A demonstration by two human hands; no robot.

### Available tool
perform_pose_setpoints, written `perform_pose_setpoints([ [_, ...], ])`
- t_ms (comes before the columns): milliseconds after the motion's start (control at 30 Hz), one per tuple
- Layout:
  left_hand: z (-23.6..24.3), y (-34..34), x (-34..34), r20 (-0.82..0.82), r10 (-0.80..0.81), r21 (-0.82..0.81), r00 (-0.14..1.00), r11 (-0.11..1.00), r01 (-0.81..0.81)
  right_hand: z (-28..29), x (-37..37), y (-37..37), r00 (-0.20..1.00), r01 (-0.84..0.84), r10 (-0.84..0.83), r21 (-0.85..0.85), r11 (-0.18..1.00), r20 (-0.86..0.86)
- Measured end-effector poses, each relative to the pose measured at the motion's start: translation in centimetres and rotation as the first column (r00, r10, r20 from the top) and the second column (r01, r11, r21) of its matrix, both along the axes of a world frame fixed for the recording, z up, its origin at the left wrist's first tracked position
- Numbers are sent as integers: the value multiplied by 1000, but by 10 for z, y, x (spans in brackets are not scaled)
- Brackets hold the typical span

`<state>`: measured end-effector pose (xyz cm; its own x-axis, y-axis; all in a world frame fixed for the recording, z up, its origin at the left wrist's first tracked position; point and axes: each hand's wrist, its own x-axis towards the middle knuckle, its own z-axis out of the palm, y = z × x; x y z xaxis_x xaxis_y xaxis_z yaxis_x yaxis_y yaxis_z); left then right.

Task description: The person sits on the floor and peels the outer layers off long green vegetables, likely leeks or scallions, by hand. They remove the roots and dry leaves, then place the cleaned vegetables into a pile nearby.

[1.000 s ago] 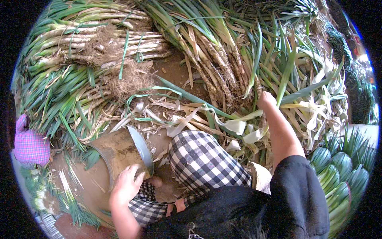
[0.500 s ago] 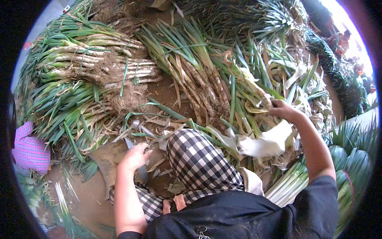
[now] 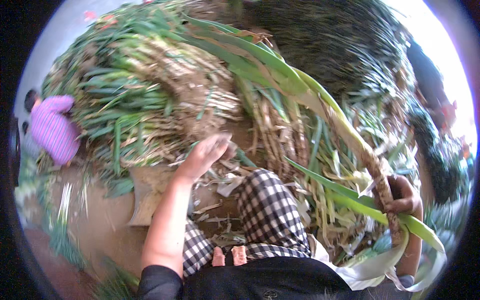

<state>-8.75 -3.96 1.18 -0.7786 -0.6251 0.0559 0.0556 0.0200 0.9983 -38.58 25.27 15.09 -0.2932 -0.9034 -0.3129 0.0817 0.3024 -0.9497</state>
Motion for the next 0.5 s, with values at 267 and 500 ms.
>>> perform_pose_setpoints([
  [267, -4, 1, 6, -600, 450, 607, 662, 795, 10, -75, 12, -115, 453, -527, 761, 549, 649, -465],
  [500, -17, 18, 12, -369, 627, 637, 686, 708, -305, -97, 147, -215, 545, -574, 423, 46, 817, -724],
])
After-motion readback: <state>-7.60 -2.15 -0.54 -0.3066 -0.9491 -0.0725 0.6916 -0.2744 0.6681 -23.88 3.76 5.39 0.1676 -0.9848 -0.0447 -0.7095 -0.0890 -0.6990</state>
